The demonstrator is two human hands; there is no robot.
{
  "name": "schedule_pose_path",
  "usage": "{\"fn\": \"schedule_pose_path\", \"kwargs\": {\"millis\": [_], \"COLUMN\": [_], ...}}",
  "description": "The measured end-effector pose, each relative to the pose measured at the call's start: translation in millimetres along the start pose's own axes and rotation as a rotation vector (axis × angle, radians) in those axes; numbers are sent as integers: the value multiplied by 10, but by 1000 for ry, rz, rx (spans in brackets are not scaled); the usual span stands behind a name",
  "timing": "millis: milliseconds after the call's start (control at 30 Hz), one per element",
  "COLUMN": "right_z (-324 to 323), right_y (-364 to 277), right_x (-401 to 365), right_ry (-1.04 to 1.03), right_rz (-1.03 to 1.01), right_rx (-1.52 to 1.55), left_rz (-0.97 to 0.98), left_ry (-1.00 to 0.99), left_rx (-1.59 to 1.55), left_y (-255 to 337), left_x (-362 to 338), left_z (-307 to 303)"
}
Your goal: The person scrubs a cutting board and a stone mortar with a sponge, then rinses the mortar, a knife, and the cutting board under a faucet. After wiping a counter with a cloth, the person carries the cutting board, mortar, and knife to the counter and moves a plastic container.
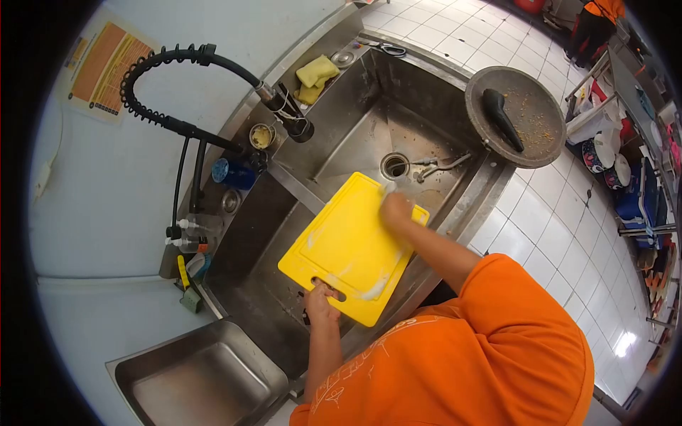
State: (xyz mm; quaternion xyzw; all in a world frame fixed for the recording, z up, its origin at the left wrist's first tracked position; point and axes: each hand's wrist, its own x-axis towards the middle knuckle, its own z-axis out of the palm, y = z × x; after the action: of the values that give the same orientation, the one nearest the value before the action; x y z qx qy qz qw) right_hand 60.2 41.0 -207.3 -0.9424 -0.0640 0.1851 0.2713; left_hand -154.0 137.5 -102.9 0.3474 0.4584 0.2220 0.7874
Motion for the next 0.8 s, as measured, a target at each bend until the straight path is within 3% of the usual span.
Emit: {"fn": "schedule_pose_path", "kwargs": {"millis": [33, 67, 100, 167, 267, 300, 333, 433, 500, 533, 567, 633, 667, 733, 767, 800], "right_z": [-12, 366, 213, -297, -329, -407, -338, -338, -158, -112, 289, -59, -88, -227, -186, -201], "right_y": [-105, -69, -229, -433, -155, -77, 97, 308, 106, -49, -135, -509, -526, -460, -375, -286], "right_x": [-309, -563, -1007, -1545, -1188, -890, -602, -121, -249, -557, -818, -1436, -1415, -1227, -907, -579], "right_ry": [-84, -89, -101, -372, -211, -275, -141, -83, -124, -106, -71, -285, -286, -274, -152, -101], "right_rz": [-63, -309, -573, -752, -579, -385, -256, -82, -135, -397, -398, -711, -720, -972, -994, -848], "right_rx": [174, 211, 218, 100, 232, 74, 0, -245, -106, -86, 31, 222, 229, 212, 250, 235], "left_rz": [-5, -8, -11, -13, -8, -17, -13, -25, -6, -5, -18, -18, -46, -64, -50, -35], "left_ry": [-10, 7, 26, -3, -23, -16, -17, 47, -20, -19, -10, 8, -21, -47, -72, -86], "left_rx": [0, -10, -23, -21, -48, -73, -71, -156, -134, -131, -134, -137, -90, -45, -38, -35], "left_y": [-31, -92, -150, -123, -99, -85, -38, 6, -6, -20, -40, -16, 20, 60, 57, 42], "left_x": [26, 58, 83, 122, 159, 158, 124, 12, 100, 118, 128, 111, 96, 77, 70, 26], "left_z": [2, -31, -53, -131, -260, -293, -270, -208, -315, -324, -331, -348, -343, -303, -265, -250]}}
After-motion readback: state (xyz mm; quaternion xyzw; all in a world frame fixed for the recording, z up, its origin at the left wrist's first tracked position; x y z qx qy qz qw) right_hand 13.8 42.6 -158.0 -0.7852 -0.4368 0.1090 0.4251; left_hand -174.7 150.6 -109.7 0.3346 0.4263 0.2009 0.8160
